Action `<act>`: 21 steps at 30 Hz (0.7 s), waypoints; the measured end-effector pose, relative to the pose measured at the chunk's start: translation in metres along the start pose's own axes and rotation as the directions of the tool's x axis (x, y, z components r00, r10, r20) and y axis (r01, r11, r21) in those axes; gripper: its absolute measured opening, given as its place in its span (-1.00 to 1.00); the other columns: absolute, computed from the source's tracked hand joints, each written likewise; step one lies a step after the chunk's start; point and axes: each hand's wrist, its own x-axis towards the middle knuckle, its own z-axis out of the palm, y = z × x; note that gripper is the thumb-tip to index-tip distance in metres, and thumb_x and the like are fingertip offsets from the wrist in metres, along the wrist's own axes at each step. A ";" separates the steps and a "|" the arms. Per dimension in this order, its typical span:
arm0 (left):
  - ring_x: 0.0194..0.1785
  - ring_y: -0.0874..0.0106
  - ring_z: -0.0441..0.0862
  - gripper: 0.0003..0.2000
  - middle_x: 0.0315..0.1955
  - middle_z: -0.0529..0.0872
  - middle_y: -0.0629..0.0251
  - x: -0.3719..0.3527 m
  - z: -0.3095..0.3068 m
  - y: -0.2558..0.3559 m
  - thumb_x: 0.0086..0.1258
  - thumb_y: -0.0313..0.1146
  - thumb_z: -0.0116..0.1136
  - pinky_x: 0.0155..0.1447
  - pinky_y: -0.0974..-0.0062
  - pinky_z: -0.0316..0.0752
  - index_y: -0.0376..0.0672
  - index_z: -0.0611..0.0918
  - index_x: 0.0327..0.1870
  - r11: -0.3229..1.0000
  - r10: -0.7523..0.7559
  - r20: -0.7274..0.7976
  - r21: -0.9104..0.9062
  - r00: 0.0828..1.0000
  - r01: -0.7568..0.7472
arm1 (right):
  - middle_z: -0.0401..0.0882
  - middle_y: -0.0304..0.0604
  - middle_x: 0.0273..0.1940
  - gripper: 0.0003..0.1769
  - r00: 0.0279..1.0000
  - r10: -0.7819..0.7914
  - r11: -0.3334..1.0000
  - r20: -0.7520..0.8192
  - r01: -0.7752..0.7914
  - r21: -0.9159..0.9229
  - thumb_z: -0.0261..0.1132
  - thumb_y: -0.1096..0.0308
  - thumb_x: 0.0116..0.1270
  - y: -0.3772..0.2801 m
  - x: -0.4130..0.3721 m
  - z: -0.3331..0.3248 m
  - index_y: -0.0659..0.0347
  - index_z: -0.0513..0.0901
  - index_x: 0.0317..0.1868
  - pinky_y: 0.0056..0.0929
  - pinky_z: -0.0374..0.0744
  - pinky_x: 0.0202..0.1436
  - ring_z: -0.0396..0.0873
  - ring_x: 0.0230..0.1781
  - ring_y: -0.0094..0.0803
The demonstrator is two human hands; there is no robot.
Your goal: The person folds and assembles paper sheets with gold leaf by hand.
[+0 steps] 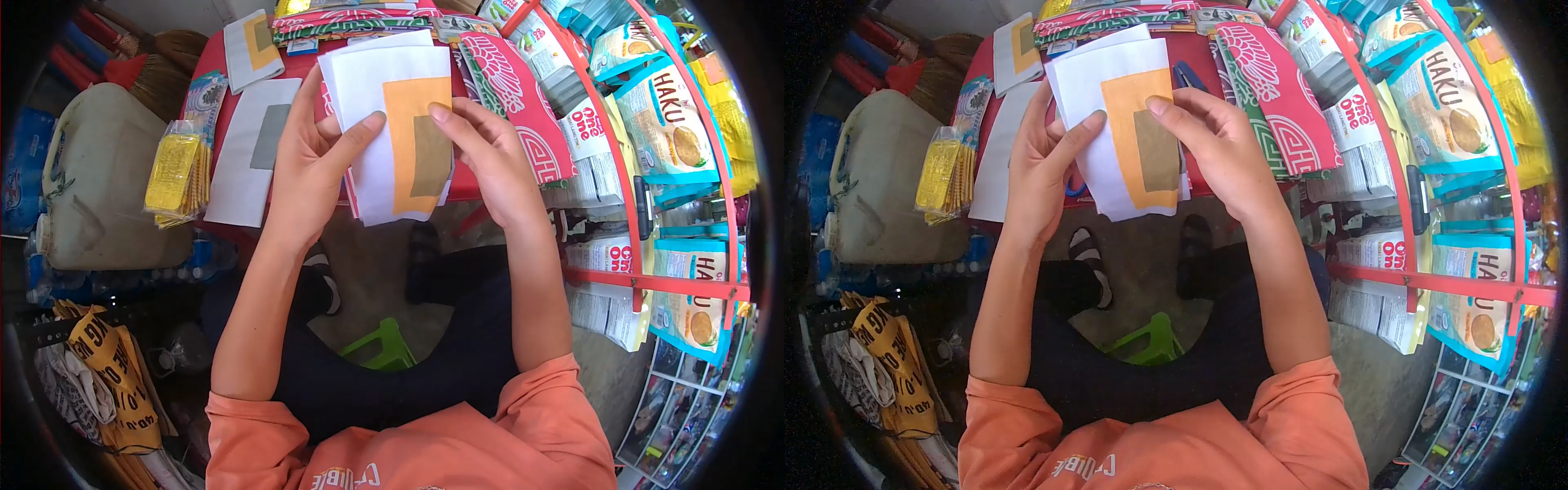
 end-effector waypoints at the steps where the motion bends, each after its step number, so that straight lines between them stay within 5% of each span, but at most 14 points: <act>1: -0.35 0.72 0.63 -0.38 -0.24 0.81 0.33 -0.001 -0.003 0.002 0.52 -0.32 0.35 -0.38 0.68 0.37 -0.28 0.36 0.51 1.000 -0.031 0.021 0.005 0.999 0.031 | 0.75 -0.21 -0.11 -0.60 0.999 -0.047 0.999 0.011 0.047 -0.022 0.42 0.12 0.50 0.000 0.001 0.002 0.31 0.71 0.08 -0.56 0.57 0.08 0.66 -0.06 -0.60; 5: -0.05 0.55 0.76 -0.45 -0.06 0.83 0.16 -0.001 -0.013 0.007 0.52 -0.32 0.36 0.03 0.57 0.61 -0.37 0.46 0.43 0.987 -0.160 0.012 -0.026 0.987 0.160 | 0.75 -0.27 -0.20 -0.71 0.994 -0.109 0.994 0.000 0.109 0.020 0.46 0.24 0.47 0.002 0.000 0.011 0.30 0.72 0.00 -0.62 0.58 -0.07 0.66 -0.18 -0.64; 10: -0.10 0.64 0.72 -0.66 -0.10 0.84 0.26 -0.002 -0.016 0.000 0.56 -0.23 0.34 -0.01 0.62 0.57 -0.35 0.74 0.12 0.988 -0.106 -0.081 -0.118 0.991 0.096 | 0.72 -0.32 -0.25 -0.75 0.987 -0.154 0.988 0.037 0.154 -0.011 0.49 0.29 0.44 0.008 0.001 0.018 0.29 0.72 -0.05 -0.67 0.54 -0.20 0.61 -0.26 -0.72; 14: -0.12 0.65 0.70 -0.64 -0.10 0.84 0.28 -0.003 -0.013 0.001 0.58 -0.17 0.31 -0.01 0.64 0.55 -0.34 0.76 0.11 0.993 -0.061 -0.130 -0.109 0.990 0.047 | 0.69 -0.37 -0.30 -0.76 0.974 -0.226 0.969 -0.029 0.228 0.094 0.49 0.29 0.44 0.005 -0.002 0.034 0.29 0.71 -0.08 -0.69 0.48 -0.27 0.55 -0.33 -0.76; 21: -0.15 0.67 0.67 -0.58 -0.15 0.82 0.34 -0.002 -0.014 -0.004 0.62 -0.06 0.23 -0.04 0.64 0.53 -0.34 0.76 0.04 0.995 -0.044 -0.239 -0.095 0.970 0.022 | 0.71 -0.34 -0.23 -0.71 0.988 -0.150 0.989 0.042 0.150 0.011 0.45 0.26 0.49 0.007 -0.007 0.032 0.38 0.75 -0.07 -0.66 0.52 -0.13 0.57 -0.22 -0.73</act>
